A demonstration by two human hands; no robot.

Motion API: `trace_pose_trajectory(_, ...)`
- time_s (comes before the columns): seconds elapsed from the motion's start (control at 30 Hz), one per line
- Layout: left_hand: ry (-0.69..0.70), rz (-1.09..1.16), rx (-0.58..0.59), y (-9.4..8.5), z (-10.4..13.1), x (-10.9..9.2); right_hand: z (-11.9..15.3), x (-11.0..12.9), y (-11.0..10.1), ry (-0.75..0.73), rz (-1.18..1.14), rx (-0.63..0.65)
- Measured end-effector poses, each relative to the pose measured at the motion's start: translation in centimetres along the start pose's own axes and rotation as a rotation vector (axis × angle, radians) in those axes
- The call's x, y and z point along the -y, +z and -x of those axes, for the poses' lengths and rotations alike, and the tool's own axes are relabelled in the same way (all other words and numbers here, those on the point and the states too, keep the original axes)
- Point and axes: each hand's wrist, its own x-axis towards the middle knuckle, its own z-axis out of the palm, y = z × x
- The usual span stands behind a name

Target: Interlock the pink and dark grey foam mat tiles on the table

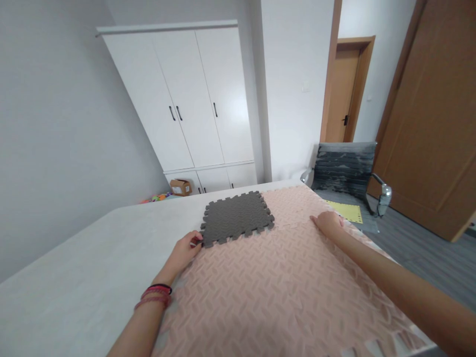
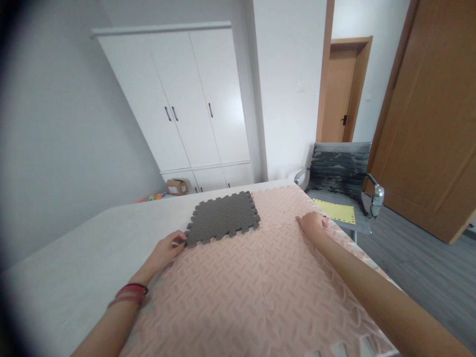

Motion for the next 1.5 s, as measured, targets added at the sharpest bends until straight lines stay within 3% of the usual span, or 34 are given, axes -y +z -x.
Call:
trace_pose_trajectory(0.13,0.035,-0.033,0.004,0.2,0.1,1.3,0.3,0.2,-0.1,0.032,0.055,-0.019)
trace_pose_trajectory(0.37,-0.004,-0.12,-0.065,0.8,1.3,0.8,1.6,1.3,-1.7,-0.094,0.058,-0.08)
trace_pose_trajectory(0.5,-0.048,-0.157,-0.111,1.0,1.8,0.9,2.3,5.3,-3.4,-0.314,-0.044,-0.198)
trace_pose_trajectory(0.6,-0.049,-0.176,-0.106,1.1,2.1,0.9,2.5,9.6,-3.7,-0.483,-0.153,-0.205)
trace_pose_trajectory(0.7,-0.032,-0.198,-0.093,1.0,2.2,0.9,2.0,13.0,-3.0,-0.52,-0.241,-0.161)
trace_pose_trajectory(0.77,-0.029,-0.212,-0.091,1.0,2.3,0.8,1.3,13.9,-2.4,-0.5,-0.292,-0.147)
trace_pose_trajectory(1.0,-0.033,-0.24,-0.103,1.4,2.1,1.3,-0.2,12.8,-1.4,-0.512,-0.441,-0.111)
trace_pose_trajectory(1.5,-0.043,-0.323,-0.059,2.0,1.3,1.6,0.9,12.7,0.0,-0.568,-0.522,-0.169)
